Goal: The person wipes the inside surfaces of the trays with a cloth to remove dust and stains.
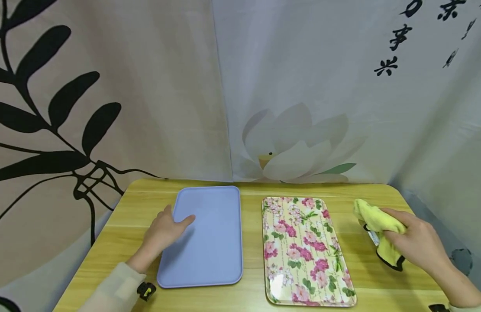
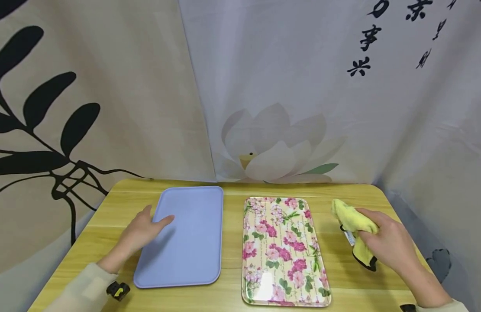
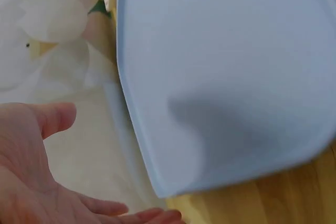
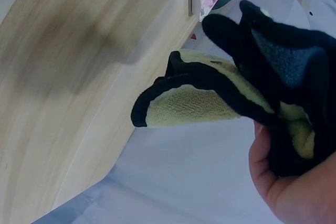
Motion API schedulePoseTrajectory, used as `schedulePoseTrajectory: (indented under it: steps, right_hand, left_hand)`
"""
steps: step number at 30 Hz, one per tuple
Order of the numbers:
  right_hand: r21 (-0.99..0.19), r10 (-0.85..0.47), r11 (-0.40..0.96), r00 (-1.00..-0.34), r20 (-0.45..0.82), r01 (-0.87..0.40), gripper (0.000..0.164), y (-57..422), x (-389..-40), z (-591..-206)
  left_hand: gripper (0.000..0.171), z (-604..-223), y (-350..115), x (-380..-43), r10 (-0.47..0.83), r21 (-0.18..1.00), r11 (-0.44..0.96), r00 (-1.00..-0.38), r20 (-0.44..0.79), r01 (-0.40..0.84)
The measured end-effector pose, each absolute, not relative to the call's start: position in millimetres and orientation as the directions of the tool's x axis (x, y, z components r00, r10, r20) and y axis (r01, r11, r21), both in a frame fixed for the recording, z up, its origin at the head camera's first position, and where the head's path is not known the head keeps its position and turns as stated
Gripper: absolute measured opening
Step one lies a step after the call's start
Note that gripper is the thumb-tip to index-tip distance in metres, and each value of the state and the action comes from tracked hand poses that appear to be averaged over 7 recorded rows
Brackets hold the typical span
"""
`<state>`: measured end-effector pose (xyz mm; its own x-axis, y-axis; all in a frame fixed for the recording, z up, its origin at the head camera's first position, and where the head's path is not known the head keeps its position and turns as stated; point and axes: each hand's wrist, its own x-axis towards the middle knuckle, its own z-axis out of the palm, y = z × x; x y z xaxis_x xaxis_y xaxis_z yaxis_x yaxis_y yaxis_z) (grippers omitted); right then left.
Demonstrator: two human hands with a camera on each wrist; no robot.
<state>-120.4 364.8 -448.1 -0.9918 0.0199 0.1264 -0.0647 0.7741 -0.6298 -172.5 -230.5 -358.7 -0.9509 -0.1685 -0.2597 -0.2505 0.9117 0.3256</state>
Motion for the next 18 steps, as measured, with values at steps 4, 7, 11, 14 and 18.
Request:
schedulePoseTrajectory:
  steps: [4, 7, 11, 14, 18]
  right_hand:
    - [-0.629, 0.018, 0.775, -0.993, 0.118, -0.061, 0.054, 364.7, -120.5, -447.6]
    - [-0.631, 0.019, 0.773, -0.992, 0.121, -0.063, 0.055, 365.0, -120.7, -447.5]
    - [-0.636, 0.018, 0.769, -0.992, 0.124, -0.065, 0.055, 365.1, -120.7, -448.4]
    - [-0.638, 0.019, 0.767, -0.992, 0.122, -0.064, 0.054, 365.1, -120.3, -449.2]
    - [-0.638, 0.020, 0.767, -0.992, 0.123, -0.064, 0.054, 365.4, -119.4, -449.8]
  left_hand:
    - [0.111, -358.1, -240.9, -174.8, -0.176, 0.410, 0.857, -0.925, -0.337, -0.312]
    - [0.104, -358.9, -245.8, -176.5, -0.180, 0.469, 0.808, -0.907, -0.380, -0.357]
    - [0.094, -362.7, -250.9, -178.8, -0.177, 0.499, 0.781, -0.899, -0.400, -0.376]
    - [0.082, -366.3, -255.2, -181.1, -0.176, 0.500, 0.784, -0.905, -0.389, -0.367]
    - [0.053, -372.0, -262.2, -184.0, -0.185, 0.508, 0.778, -0.908, -0.376, -0.369]
